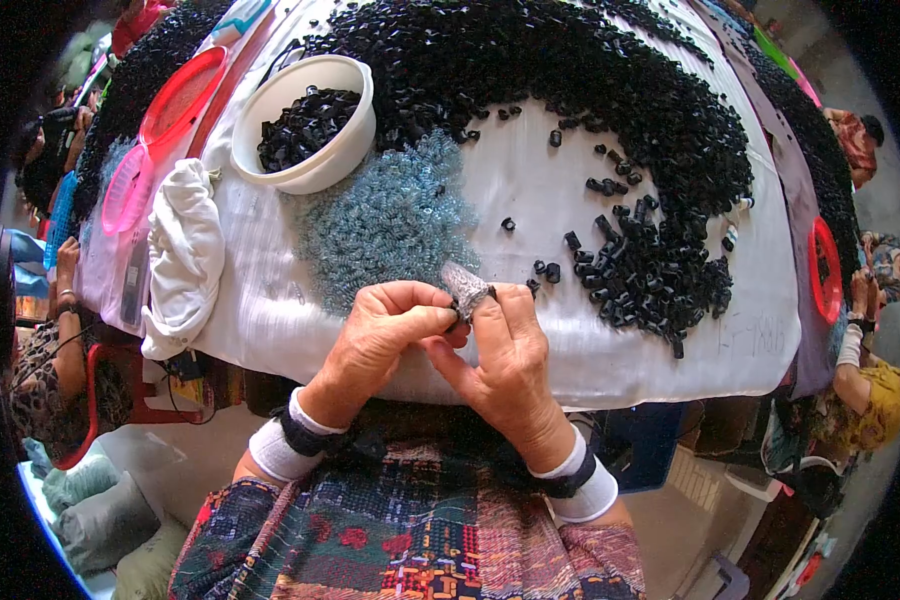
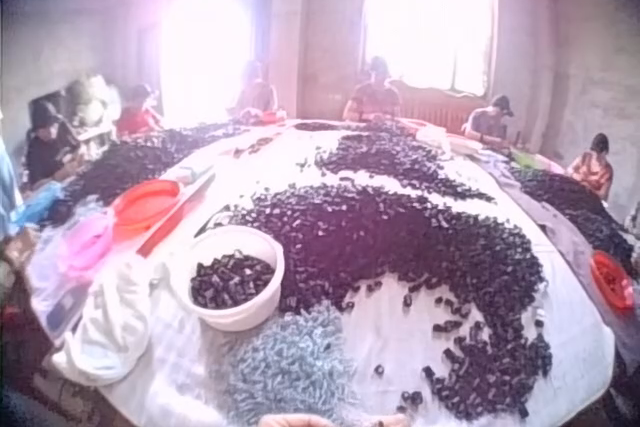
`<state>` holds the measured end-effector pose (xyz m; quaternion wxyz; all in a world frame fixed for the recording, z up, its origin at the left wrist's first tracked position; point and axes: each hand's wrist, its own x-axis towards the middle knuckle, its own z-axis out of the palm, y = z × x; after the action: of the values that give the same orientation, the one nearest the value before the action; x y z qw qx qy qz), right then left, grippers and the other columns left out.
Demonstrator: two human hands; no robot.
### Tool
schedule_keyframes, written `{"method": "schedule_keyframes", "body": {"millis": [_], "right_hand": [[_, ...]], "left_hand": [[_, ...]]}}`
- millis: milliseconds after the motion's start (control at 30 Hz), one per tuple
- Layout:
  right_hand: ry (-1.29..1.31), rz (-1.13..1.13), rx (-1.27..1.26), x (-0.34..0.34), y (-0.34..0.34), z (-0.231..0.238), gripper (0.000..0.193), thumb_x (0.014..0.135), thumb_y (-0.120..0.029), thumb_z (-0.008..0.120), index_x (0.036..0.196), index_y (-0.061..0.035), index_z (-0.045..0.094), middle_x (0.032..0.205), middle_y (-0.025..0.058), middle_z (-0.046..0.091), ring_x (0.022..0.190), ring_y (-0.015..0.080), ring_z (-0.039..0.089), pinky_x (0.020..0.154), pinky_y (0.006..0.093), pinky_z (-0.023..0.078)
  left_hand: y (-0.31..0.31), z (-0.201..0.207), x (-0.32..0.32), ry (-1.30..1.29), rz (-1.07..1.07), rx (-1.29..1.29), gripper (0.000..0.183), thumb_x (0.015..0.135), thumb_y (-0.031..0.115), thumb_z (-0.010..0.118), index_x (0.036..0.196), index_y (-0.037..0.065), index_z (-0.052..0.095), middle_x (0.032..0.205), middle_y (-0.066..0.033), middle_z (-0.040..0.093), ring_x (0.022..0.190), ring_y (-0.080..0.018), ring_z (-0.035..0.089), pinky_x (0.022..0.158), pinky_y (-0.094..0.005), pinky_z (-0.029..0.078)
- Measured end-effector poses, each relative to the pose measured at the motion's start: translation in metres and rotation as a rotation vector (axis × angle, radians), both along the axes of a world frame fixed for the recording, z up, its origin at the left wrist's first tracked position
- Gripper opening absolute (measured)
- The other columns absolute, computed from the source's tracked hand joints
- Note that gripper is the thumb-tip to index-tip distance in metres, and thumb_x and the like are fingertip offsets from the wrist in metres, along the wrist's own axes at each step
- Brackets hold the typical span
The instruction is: Sort and inspect small black plastic or rubber components on a work table.
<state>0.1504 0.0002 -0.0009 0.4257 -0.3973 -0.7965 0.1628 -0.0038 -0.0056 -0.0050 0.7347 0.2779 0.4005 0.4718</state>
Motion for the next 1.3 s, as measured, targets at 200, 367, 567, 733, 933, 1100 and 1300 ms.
{"method": "schedule_keyframes", "body": {"millis": [200, 367, 567, 733, 933, 1100, 1300], "right_hand": [[-0.043, 0.009, 0.072, -0.001, 0.000, 0.004, 0.030, 0.062, -0.004, 0.074, 0.083, 0.0034, 0.054, 0.079, 0.0165, 0.050, 0.070, 0.0321, 0.050, 0.058, 0.0394, 0.044], [-0.109, 0.007, 0.110, 0.003, 0.002, 0.005, 0.029, 0.061, -0.004, 0.075, 0.079, 0.0030, 0.054, 0.076, 0.0155, 0.051, 0.067, 0.0314, 0.051, 0.055, 0.0383, 0.044], [-0.124, -0.007, 0.114, 0.005, 0.003, 0.004, 0.028, 0.060, -0.004, 0.076, 0.077, 0.0027, 0.054, 0.074, 0.0149, 0.052, 0.066, 0.0315, 0.051, 0.054, 0.0381, 0.044], [-0.129, 0.006, 0.131, 0.001, 0.001, 0.003, 0.026, 0.061, -0.003, 0.075, 0.075, 0.0020, 0.054, 0.072, 0.0144, 0.052, 0.064, 0.0310, 0.051, 0.053, 0.0377, 0.044], [-0.056, -0.028, 0.143, 0.002, 0.006, 0.000, 0.027, 0.061, -0.006, 0.077, 0.074, 0.0015, 0.056, 0.070, 0.0128, 0.051, 0.062, 0.0290, 0.050, 0.052, 0.0371, 0.043], [-0.013, 0.034, 0.113, 0.003, 0.005, 0.005, 0.034, 0.060, -0.008, 0.079, 0.085, 0.0036, 0.059, 0.075, 0.0129, 0.053, 0.066, 0.0287, 0.052, 0.056, 0.0364, 0.045], [-0.017, 0.017, 0.095, 0.004, 0.001, 0.009, 0.040, 0.060, -0.008, 0.079, 0.093, 0.0063, 0.060, 0.077, 0.0126, 0.054, 0.068, 0.0290, 0.053, 0.057, 0.0365, 0.046]], "left_hand": [[-0.001, 0.003, -0.002, 0.036, -0.034, 0.022, 0.010, 0.084, 0.005, 0.063, 0.088, -0.003, 0.064, 0.080, -0.0094, 0.066, 0.074, -0.0145, 0.064, 0.069, -0.0247, 0.052], [-0.001, 0.006, -0.002, 0.155, -0.068, 0.036, 0.010, 0.083, 0.007, 0.065, 0.086, -0.002, 0.066, 0.077, -0.0061, 0.066, 0.072, -0.0112, 0.062, 0.067, -0.0222, 0.050], [-0.001, 0.006, -0.001, 0.191, -0.052, 0.011, 0.016, 0.079, 0.014, 0.069, 0.084, -0.001, 0.068, 0.073, -0.0038, 0.066, 0.065, -0.0075, 0.060, 0.058, -0.0194, 0.047], [0.001, 0.006, -0.007, 0.175, -0.080, 0.042, 0.019, 0.080, 0.015, 0.070, 0.088, -0.002, 0.068, 0.077, -0.0056, 0.067, 0.067, -0.0092, 0.061, 0.060, -0.0204, 0.050], [0.002, 0.015, -0.007, 0.129, -0.093, -0.041, 0.019, 0.084, 0.013, 0.066, 0.092, -0.004, 0.066, 0.078, -0.0076, 0.066, 0.069, -0.0134, 0.063, 0.065, -0.0235, 0.052], [-0.001, 0.008, -0.010, 0.124, -0.175, 0.016, 0.019, 0.086, 0.012, 0.063, 0.094, -0.005, 0.065, 0.085, -0.0119, 0.067, 0.075, -0.0168, 0.065, 0.071, -0.0263, 0.053], [-0.004, 0.008, -0.010, 0.080, -0.138, 0.030, 0.019, 0.086, 0.011, 0.063, 0.094, -0.006, 0.065, 0.087, -0.0136, 0.067, 0.079, -0.0187, 0.066, 0.075, -0.0278, 0.053]]}}
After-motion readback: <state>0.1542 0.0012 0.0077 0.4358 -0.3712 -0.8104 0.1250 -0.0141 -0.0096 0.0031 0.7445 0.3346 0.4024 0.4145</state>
